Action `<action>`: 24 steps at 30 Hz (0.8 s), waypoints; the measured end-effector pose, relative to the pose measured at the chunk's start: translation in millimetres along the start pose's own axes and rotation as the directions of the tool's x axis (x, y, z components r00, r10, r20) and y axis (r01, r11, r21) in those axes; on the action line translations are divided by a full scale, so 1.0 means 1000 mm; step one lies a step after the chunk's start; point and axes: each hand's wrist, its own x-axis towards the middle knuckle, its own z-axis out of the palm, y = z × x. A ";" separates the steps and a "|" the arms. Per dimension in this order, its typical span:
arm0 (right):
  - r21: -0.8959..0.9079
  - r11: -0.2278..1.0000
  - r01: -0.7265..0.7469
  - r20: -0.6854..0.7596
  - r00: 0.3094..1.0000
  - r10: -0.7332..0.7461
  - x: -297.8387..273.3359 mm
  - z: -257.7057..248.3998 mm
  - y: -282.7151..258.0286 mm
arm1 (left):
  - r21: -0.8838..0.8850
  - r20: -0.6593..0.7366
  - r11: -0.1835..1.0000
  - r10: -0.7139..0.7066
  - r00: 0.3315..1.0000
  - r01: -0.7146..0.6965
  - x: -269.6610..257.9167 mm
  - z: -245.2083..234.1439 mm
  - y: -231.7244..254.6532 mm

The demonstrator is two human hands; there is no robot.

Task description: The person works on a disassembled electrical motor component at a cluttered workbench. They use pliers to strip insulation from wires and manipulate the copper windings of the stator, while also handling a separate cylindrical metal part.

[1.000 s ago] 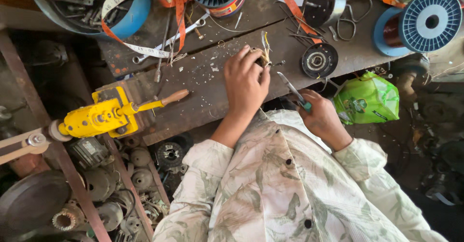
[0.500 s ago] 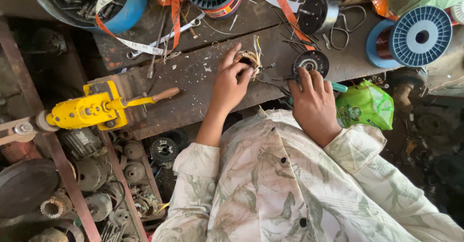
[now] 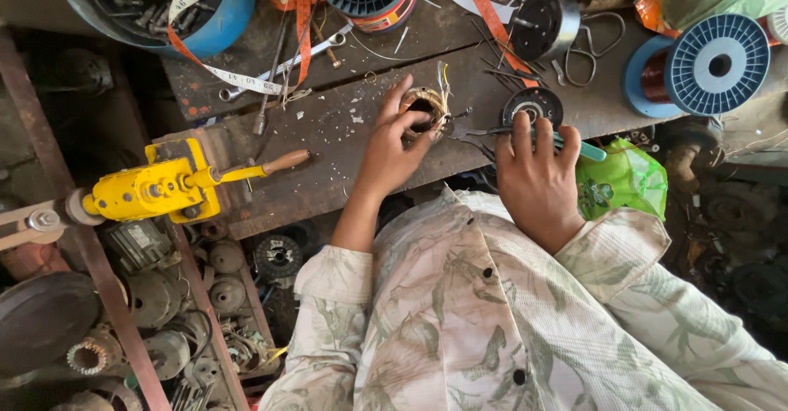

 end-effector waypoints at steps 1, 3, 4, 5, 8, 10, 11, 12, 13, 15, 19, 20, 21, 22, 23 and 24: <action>0.015 1.000 -0.004 0.007 1.000 0.004 -0.001 0.000 -0.001 | -0.009 0.006 1.000 -0.008 1.000 0.008 0.000 0.000 0.000; 0.045 0.999 -0.014 0.019 1.000 0.014 -0.003 0.000 -0.002 | -0.026 0.019 0.999 -0.023 1.000 0.024 0.001 -0.001 -0.001; 0.046 0.999 -0.016 0.019 1.000 0.015 -0.004 -0.001 -0.002 | -0.038 0.026 0.999 -0.031 0.999 0.032 0.001 -0.001 -0.001; 0.049 0.999 -0.017 0.018 1.000 0.016 -0.005 -0.001 -0.003 | -0.048 0.032 0.998 -0.038 0.999 0.039 0.001 -0.002 0.000; 0.045 0.999 -0.021 0.016 1.000 0.020 -0.006 0.000 -0.006 | -0.057 0.042 0.997 -0.056 0.998 0.059 0.001 -0.003 0.001; 0.031 0.999 -0.022 0.018 1.000 0.021 -0.007 0.002 -0.007 | -0.049 0.044 0.997 -0.055 0.998 0.057 0.002 -0.003 0.002; 0.021 1.000 -0.020 0.022 1.000 0.019 -0.007 0.003 -0.008 | -0.042 0.043 0.998 -0.049 0.998 0.051 0.003 -0.003 0.002; 0.011 1.000 -0.018 0.025 1.000 0.017 -0.008 0.003 -0.008 | -0.034 0.042 0.998 -0.043 0.998 0.045 0.003 -0.003 0.002; -0.005 1.000 -0.006 0.020 1.000 0.006 -0.007 0.003 -0.009 | -0.037 0.049 0.998 -0.044 0.998 0.046 0.003 -0.003 0.002; -0.040 0.999 0.017 0.014 1.000 -0.016 -0.006 0.001 -0.009 | -0.044 0.065 0.998 -0.045 0.997 0.048 0.002 -0.005 0.002; -0.146 0.985 0.094 0.021 0.996 -0.092 0.002 -0.004 -0.008 | -0.109 0.069 0.993 -0.043 0.997 0.050 0.003 -0.004 0.002; -0.164 0.980 0.115 0.034 0.993 -0.111 0.004 -0.007 -0.008 | -0.098 0.071 0.994 -0.035 0.997 0.042 0.003 -0.004 0.002; -0.179 0.974 0.140 0.049 0.990 -0.133 0.007 -0.009 -0.007 | -0.088 0.071 0.995 -0.030 0.997 0.036 0.003 -0.004 0.002; -0.187 0.970 0.156 0.057 0.987 -0.148 0.009 -0.011 -0.006 | -0.078 0.068 0.997 -0.021 0.997 0.026 0.003 -0.004 0.002; -0.192 0.966 0.174 0.066 0.984 -0.164 0.010 -0.013 -0.005 | -0.067 0.064 0.998 -0.014 0.998 0.019 0.004 -0.004 0.001; -0.197 0.961 0.192 0.075 0.981 -0.180 0.012 -0.014 -0.004 | -0.057 0.060 0.998 -0.007 0.998 0.011 0.003 -0.004 0.001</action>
